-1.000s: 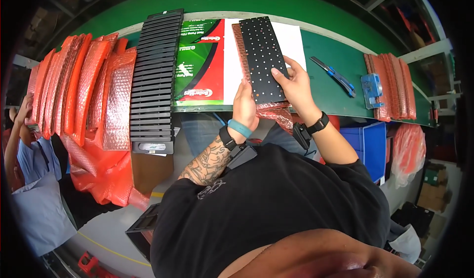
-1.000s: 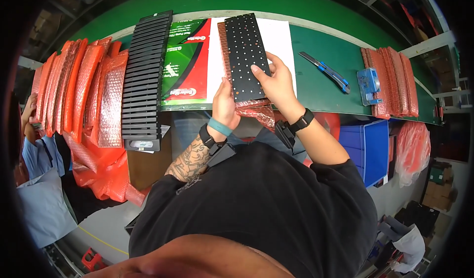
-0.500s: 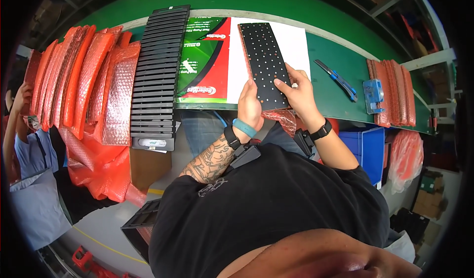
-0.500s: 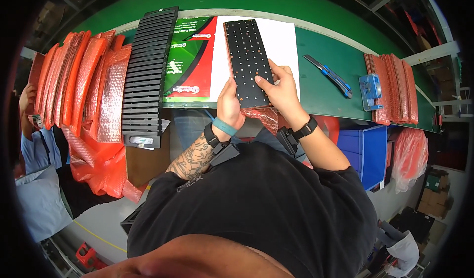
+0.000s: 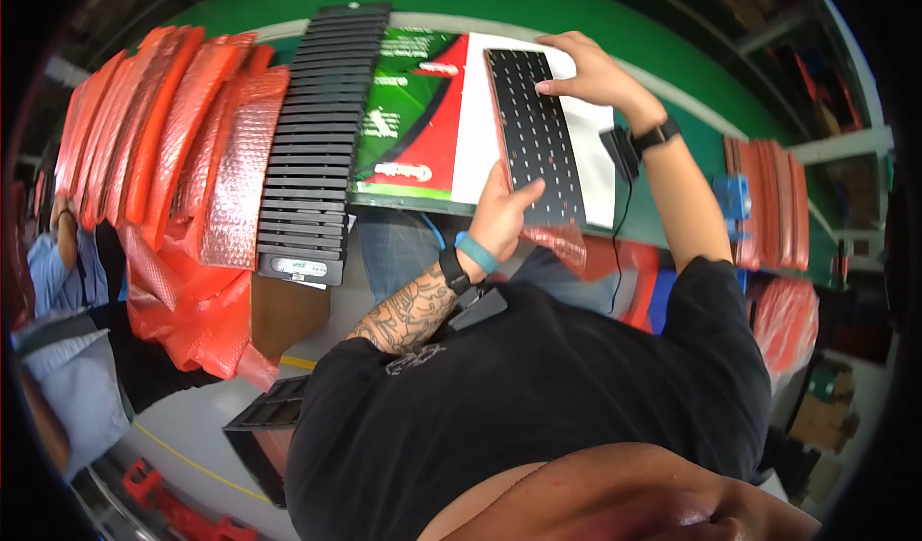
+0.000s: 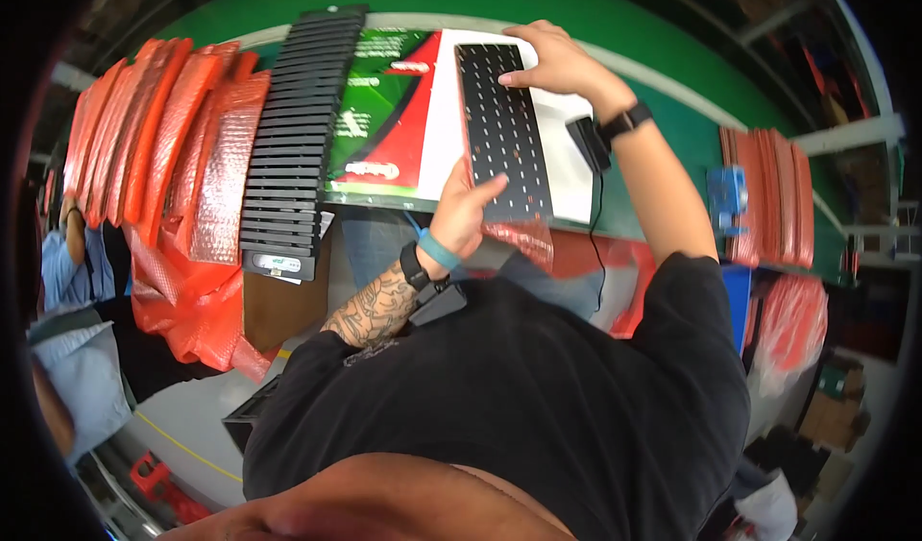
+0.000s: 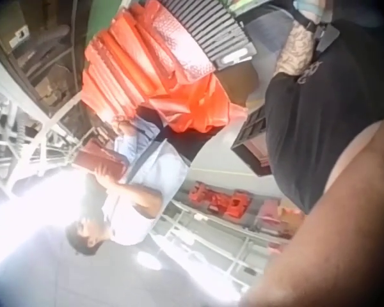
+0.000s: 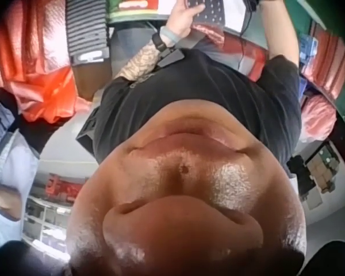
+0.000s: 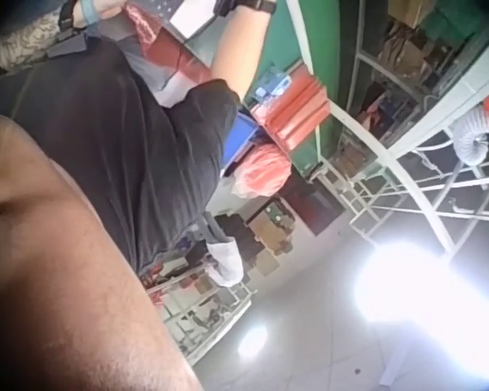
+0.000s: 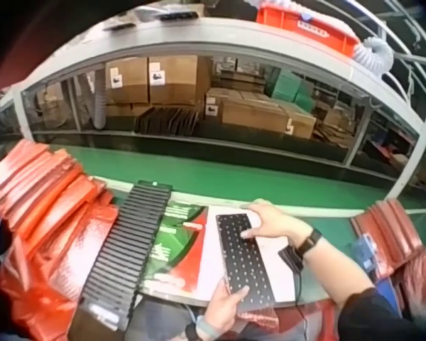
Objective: Wrapping electronic keyboard components in bubble wrap and stacking them for shipping.
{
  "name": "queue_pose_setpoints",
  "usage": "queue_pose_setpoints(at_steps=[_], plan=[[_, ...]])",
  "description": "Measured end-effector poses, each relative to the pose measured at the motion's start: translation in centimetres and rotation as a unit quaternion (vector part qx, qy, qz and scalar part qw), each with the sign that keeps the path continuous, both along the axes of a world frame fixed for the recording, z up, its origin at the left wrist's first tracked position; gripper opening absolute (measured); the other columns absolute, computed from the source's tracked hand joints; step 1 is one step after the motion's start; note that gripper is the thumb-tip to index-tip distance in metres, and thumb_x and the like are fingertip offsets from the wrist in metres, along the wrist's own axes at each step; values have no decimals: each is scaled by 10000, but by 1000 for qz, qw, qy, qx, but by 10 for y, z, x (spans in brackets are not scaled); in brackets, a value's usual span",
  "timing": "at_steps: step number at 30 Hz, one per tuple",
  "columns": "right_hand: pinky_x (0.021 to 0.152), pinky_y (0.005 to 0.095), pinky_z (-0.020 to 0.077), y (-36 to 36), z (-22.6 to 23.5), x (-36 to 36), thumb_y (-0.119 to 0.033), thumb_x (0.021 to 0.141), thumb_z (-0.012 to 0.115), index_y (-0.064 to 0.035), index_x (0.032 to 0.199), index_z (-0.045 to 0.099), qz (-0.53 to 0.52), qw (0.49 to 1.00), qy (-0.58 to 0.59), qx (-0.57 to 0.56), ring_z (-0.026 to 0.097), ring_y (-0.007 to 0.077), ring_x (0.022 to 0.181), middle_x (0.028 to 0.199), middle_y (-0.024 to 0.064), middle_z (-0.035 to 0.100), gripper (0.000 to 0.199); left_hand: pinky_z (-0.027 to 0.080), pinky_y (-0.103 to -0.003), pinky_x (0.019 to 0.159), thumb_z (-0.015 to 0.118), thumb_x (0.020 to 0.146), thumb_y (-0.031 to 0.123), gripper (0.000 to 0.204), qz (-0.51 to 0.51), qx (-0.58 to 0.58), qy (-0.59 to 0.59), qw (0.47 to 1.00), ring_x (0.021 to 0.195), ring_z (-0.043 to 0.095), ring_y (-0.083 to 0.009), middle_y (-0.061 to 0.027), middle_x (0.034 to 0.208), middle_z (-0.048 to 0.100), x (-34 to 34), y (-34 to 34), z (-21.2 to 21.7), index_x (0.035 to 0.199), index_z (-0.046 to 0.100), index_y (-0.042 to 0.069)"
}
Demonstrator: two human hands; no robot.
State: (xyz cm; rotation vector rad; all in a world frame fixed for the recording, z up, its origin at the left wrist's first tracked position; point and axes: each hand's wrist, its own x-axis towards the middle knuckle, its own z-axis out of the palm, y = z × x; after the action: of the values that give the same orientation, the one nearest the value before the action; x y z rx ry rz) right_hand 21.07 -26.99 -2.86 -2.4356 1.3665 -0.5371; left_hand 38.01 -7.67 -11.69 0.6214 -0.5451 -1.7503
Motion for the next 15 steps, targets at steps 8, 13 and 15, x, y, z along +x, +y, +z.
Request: queue_pose_setpoints(at_steps=[8,13,15], plan=[[886,300,506,-12,176,22,-43,709,817,12,1192,633,188,949,-35,251,604,128,982,1010,17,670,521,476,-336,1005,641,936,15,571,42,-253,-168,952,1141,587,-190,-104,1292,591,18,-8,18,1447,387,16],[739,315,496,130,259,14,36,653,728,14,976,626,136,982,-27,-128,619,199,797,826,82,612,340,518,-322,967,643,914,-44,542,8,-209,-167,964,1173,592,-173,-125,1327,584,43,-47,65,1407,427,16],[686,332,489,177,254,8,53,638,703,25,928,630,106,952,-33,-286,622,269,731,797,128,613,300,569,-337,896,629,922,-36,491,18,-152,-76,985,1133,637,-216,-144,1287,610,25,-71,72,1377,459,38]])
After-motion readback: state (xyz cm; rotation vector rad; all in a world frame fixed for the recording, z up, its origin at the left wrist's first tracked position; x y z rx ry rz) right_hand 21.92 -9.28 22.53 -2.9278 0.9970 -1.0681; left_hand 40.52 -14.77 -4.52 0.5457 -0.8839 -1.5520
